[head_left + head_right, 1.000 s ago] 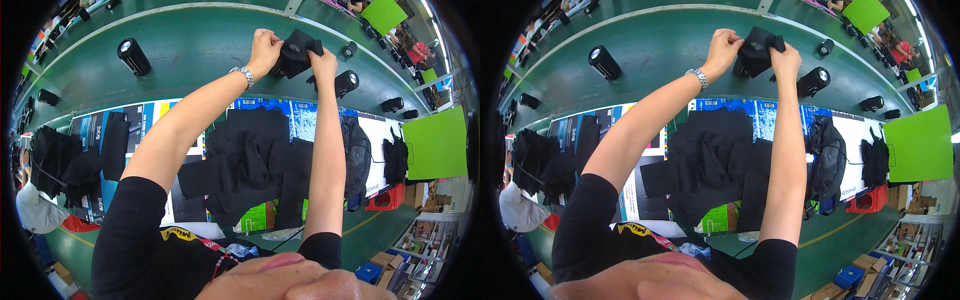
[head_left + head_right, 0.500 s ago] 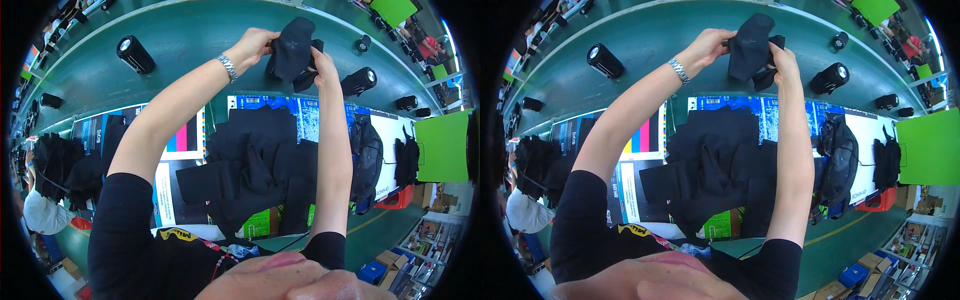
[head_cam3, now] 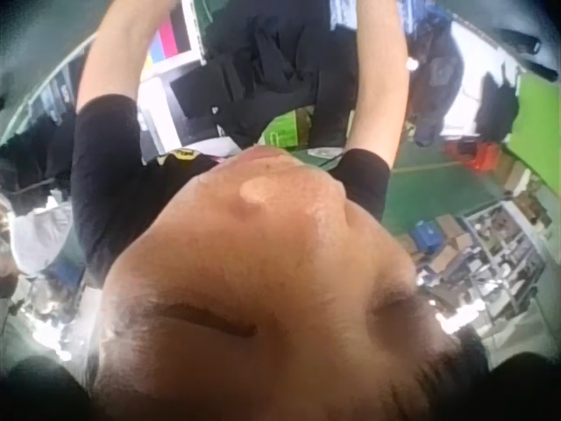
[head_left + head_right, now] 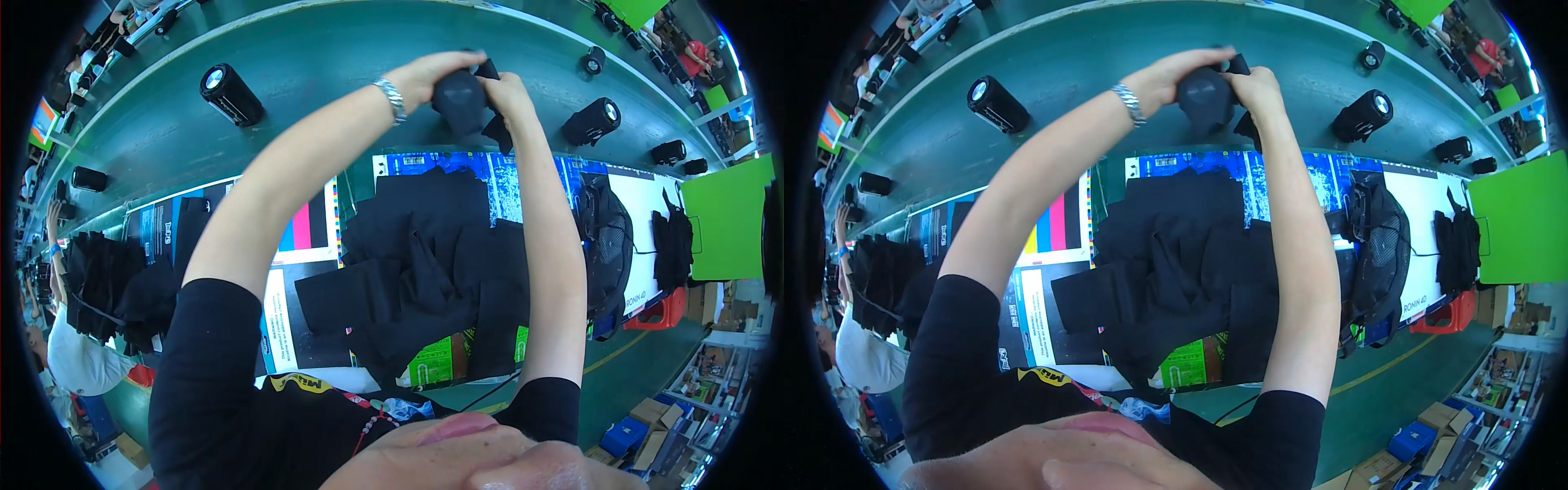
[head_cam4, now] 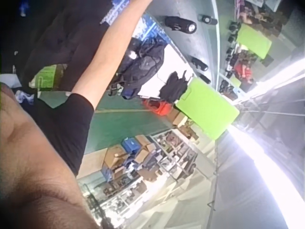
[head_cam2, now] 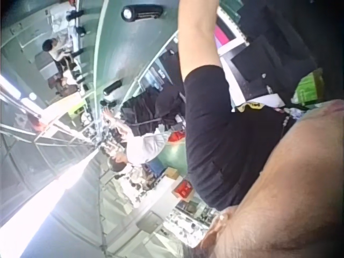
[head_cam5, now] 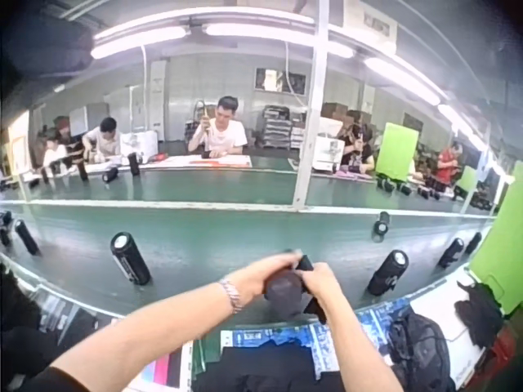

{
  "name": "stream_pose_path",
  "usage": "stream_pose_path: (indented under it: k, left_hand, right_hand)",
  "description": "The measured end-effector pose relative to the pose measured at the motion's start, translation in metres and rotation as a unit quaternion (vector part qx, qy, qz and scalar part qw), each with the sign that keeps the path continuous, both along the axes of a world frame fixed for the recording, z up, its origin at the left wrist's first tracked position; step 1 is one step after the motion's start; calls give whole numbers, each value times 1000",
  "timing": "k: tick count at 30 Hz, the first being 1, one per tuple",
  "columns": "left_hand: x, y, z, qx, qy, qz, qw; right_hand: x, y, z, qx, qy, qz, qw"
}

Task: The person assembles electronic devices by hand, placing components into black cylindrical housings and fitting black fabric covers over them.

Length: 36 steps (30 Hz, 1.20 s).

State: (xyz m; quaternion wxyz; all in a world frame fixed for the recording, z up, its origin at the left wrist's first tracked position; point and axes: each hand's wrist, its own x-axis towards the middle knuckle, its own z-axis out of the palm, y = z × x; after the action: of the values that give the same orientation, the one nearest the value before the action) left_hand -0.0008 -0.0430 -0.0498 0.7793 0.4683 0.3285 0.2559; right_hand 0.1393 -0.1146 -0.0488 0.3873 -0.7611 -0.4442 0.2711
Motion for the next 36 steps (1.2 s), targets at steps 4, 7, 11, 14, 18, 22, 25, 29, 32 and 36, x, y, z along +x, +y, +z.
stream_pose_path:
  k: [4, 7, 11, 14, 18, 22, 25, 29, 32, 36]
  left_hand:
    - [33, -6, -26, 2, -36, 58, 998]
    - [45, 8, -60, 89, -25, 95, 991]
    - [76, 19, -72, 336, 200, 106, 914]
    - [71, 43, -99, 441, 298, 111, 840]
    - [74, 44, -129, 667, 275, 240, 649]
    - [69, 35, -122, 659, 278, 251, 652]
    - [70, 21, -95, 591, 287, 194, 728]
    - [67, -1, -55, 93, -233, 80, 965]
    - [46, 32, -63, 26, -196, 8, 980]
    - [24, 6, -31, -191, -365, 168, 896]
  right_hand:
    - [24, -13, -9, -4, 123, -50, 991]
    - [20, -17, -16, 22, 188, -70, 979]
    - [41, -30, -39, 99, 278, -61, 954]
    - [34, -23, -60, 106, 177, -62, 977]
    - [66, -4, -84, 80, -77, -56, 992]
    - [66, 3, -86, -30, -186, -68, 980]
    - [67, -6, -86, -44, -194, -95, 975]
    - [66, -12, -71, -75, -127, -94, 985]
    - [12, 1, -65, 48, 25, -69, 996]
    - [-29, -35, -47, 236, 202, -46, 949]
